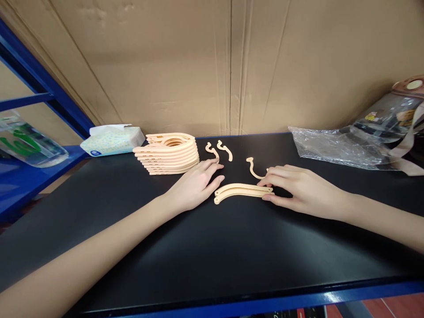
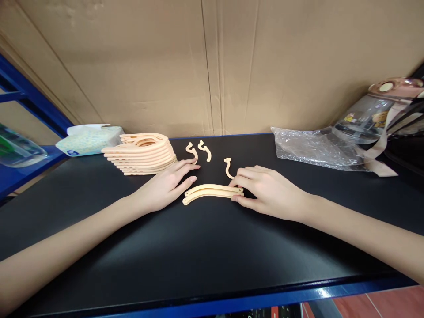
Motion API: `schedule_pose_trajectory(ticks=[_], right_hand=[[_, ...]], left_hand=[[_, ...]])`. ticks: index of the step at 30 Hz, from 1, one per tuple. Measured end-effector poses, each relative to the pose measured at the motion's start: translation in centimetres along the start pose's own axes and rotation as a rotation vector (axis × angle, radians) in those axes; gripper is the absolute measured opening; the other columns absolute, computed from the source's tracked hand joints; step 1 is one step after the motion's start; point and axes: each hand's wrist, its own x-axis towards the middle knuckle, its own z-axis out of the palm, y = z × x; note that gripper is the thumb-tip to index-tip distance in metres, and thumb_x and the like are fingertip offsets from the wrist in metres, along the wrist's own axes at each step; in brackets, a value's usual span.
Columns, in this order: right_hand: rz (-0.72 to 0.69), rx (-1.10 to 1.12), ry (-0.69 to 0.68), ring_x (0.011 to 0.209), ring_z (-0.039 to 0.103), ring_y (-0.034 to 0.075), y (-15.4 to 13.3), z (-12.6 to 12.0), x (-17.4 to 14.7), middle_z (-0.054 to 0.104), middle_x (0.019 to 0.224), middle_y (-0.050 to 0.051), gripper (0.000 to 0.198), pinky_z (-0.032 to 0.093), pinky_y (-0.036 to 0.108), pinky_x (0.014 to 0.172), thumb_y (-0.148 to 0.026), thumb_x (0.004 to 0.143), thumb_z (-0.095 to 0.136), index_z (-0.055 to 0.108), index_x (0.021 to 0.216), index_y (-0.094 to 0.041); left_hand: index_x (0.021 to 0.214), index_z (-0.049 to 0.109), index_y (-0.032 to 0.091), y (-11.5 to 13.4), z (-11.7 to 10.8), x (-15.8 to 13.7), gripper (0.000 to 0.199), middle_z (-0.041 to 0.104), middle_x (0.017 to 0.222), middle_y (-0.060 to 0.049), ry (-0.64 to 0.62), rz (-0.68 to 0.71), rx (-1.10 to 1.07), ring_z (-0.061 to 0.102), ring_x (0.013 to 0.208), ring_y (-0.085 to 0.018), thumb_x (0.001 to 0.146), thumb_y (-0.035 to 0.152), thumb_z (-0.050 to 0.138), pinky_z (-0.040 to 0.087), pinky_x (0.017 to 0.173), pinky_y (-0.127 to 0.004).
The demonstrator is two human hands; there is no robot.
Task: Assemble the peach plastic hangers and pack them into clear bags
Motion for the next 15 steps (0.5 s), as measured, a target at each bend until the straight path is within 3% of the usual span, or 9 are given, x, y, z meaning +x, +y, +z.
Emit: schedule_pose_trajectory(ticks=[3,6,10,15], right_hand=[[-0.03,-0.079,0.036,0.078,0.058,0.019,0.5,-0.5,1.2,0.066,0.094,0.006,0.035,0.042,0.033,0.073,-0.046,0.095,0.04,0.064,0.103,-0.02],[-0.056,-0.187,0.074,0.081,0.06,0.02,1.7,-0.9,3.6,0.066,0.094,0.008,0.035,0.041,0.034,0.075,-0.039,0.097,0.036,0.064,0.102,-0.018],[-0.04,-0.341,0.017,0.09,0.061,0.025,4.3,-0.7,7.7,0.066,0.097,0.01,0.029,0.04,0.037,0.08,-0.031,0.095,0.042,0.065,0.104,-0.016],[0.032,-0.402,-0.054,0.098,0.06,0.029,6.4,0.5,12.6,0.062,0.11,0.014,0.036,0.041,0.038,0.08,-0.021,0.091,0.047,0.059,0.124,-0.016]], left_hand=[[0.129,0.05,0.017,0.0,0.0,0.1,0.044,0.045,0.142,-0.011,0.012,0.015,-0.003,0.041,0.132,-0.024,0.099,0.043,0.032,0.034,0.11,-0.042],[0.129,0.051,0.016,0.0,0.0,0.1,0.043,0.047,0.141,-0.011,0.017,0.021,0.002,0.043,0.13,-0.024,0.099,0.042,0.033,0.034,0.11,-0.041],[0.127,0.051,0.015,0.1,-0.2,0.1,0.042,0.051,0.135,-0.01,0.019,0.033,0.002,0.048,0.124,-0.023,0.1,0.04,0.031,0.037,0.107,-0.04],[0.125,0.052,0.014,0.2,-0.5,0.1,0.04,0.056,0.128,-0.01,0.027,0.054,0.015,0.053,0.117,-0.024,0.1,0.037,0.03,0.041,0.103,-0.04]])
